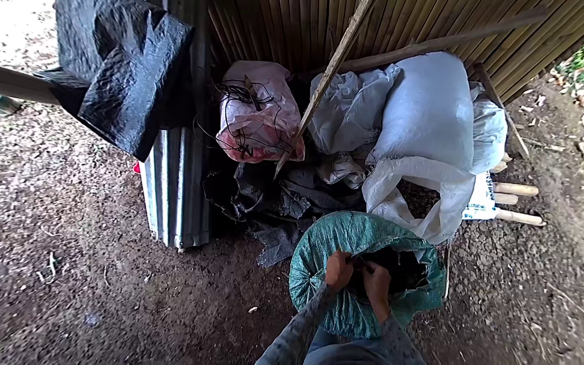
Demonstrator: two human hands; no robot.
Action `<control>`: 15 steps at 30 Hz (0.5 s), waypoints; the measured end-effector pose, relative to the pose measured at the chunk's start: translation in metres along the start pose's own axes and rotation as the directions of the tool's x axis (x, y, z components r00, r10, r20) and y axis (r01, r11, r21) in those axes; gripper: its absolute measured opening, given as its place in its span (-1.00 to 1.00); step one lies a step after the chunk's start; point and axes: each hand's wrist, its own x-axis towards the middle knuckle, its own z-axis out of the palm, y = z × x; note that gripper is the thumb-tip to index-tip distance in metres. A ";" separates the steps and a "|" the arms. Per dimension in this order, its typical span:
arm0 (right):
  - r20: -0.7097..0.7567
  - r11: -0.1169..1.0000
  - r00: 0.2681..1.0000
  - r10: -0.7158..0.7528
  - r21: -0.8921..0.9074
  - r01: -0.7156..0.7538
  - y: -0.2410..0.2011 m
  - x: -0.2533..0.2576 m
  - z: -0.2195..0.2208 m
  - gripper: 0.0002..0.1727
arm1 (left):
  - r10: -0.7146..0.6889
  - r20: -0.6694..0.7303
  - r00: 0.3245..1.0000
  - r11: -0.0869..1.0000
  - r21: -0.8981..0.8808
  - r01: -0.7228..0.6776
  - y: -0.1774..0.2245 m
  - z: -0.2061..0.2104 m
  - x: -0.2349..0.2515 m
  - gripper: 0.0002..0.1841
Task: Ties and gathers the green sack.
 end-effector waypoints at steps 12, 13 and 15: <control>0.039 0.999 0.999 0.035 0.002 -0.035 0.004 0.000 0.009 -0.70 | -0.023 -0.110 0.994 0.993 -0.120 0.010 -0.007 -0.010 0.001 -0.74; 0.056 0.987 0.993 0.104 0.115 -0.110 0.010 -0.004 0.010 -0.67 | -0.002 -0.113 0.994 0.992 -0.125 -0.012 -0.008 -0.009 0.002 -0.73; 0.075 0.851 0.967 0.243 0.463 -0.250 0.021 -0.011 0.014 -0.69 | 0.038 -0.132 0.991 0.988 -0.143 -0.057 -0.014 -0.006 0.003 -0.73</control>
